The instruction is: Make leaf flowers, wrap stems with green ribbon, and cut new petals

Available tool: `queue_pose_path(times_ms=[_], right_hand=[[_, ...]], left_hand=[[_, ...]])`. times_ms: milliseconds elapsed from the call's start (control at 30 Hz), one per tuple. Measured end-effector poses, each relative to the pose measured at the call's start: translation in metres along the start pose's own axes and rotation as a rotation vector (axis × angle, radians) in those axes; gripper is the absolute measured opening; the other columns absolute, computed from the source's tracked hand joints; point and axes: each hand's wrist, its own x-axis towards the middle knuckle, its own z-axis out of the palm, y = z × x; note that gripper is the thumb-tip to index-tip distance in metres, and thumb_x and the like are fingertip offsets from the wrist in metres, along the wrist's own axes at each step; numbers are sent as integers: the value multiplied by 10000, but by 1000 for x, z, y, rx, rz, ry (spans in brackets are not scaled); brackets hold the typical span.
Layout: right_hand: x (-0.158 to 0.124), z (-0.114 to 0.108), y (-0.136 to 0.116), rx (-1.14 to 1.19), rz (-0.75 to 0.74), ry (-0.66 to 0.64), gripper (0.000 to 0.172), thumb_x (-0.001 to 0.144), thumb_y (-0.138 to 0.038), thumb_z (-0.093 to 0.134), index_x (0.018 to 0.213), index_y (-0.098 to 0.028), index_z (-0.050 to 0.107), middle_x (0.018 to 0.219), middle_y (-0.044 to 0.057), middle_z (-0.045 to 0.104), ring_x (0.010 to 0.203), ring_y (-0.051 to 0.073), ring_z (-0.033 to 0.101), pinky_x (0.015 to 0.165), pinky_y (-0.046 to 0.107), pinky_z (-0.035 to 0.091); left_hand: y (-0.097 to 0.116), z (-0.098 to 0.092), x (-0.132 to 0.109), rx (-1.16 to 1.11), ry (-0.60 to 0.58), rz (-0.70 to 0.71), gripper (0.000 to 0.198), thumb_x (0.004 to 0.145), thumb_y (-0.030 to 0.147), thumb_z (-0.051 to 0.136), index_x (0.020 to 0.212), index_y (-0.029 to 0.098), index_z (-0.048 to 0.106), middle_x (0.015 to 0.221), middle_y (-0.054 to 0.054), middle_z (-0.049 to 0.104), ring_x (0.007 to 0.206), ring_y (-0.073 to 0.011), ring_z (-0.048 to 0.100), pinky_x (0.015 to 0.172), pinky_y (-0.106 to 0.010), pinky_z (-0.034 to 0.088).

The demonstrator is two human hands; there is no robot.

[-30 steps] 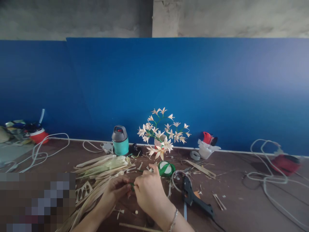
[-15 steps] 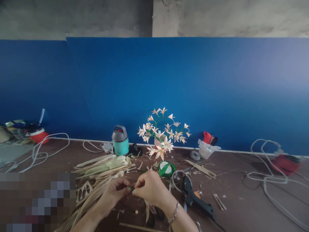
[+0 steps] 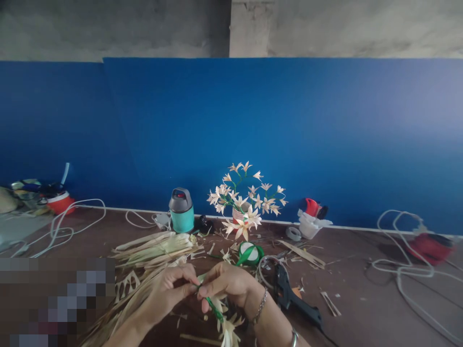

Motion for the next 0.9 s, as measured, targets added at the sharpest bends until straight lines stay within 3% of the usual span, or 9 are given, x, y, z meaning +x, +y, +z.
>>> queue_pose_path(times_ms=[100,167,267,333,400,500,633,767,900], right_hand=[[5,-4,4,19,25,-25,266,513,-341,744,590,-100,665,500,22,628,400,58,438,407,189,224],[3,-2,1,-132,5,61,241,563,-337,719,613,-106,671,511,10,623,422,61,429,431,193,256],[-4,10,-6,-579,-111,378,130,611,-254,683,676,-141,681,591,-4,638,537,98,489,539,216,362],[-8,21,-8,-917,-273,582,135,624,-195,665,758,-180,676,723,2,671,712,153,568,773,296,408],[-8,31,-6,-1189,-397,718,136,654,-141,635,773,-205,651,740,-3,665,792,176,579,971,406,291],[-5,37,0,-1419,-485,802,107,704,-100,595,686,-203,617,666,-3,642,779,177,577,1037,454,173],[-3,34,3,-1486,-511,796,172,748,-101,559,640,-214,631,628,-8,630,737,161,574,1051,437,141],[-7,31,-2,-1378,-428,745,180,734,-108,563,656,-229,671,642,-17,647,733,152,583,1040,424,181],[-13,26,-9,-1049,-284,618,106,679,-147,610,668,-197,702,644,-8,663,667,148,579,836,326,399]], left_hand=[[-2,1,-2,-14,-9,-38,198,734,360,680,685,169,693,631,-3,583,582,-130,524,594,-241,403],[-5,2,-2,-34,6,-99,199,738,359,669,690,166,677,633,1,580,545,-121,517,556,-235,399],[-11,3,1,-12,109,-137,205,711,353,688,672,153,662,630,-4,590,573,-127,524,556,-226,397],[-17,5,3,-52,170,-157,258,672,392,713,656,144,643,596,1,579,548,-119,503,521,-217,379],[-22,8,4,-144,190,-202,323,644,443,723,652,138,616,543,19,547,471,-96,457,462,-205,339],[-26,10,5,-209,212,-224,354,635,459,731,653,128,608,506,28,525,435,-83,438,441,-200,326],[-22,8,5,-182,201,-178,330,642,439,733,703,127,643,545,13,554,464,-103,484,458,-213,373],[-14,1,4,-17,156,-61,194,694,337,702,723,146,689,666,-31,623,588,-145,554,547,-240,432],[-9,1,2,57,136,19,65,687,236,698,710,182,725,713,-42,663,718,-184,593,680,-269,452]])
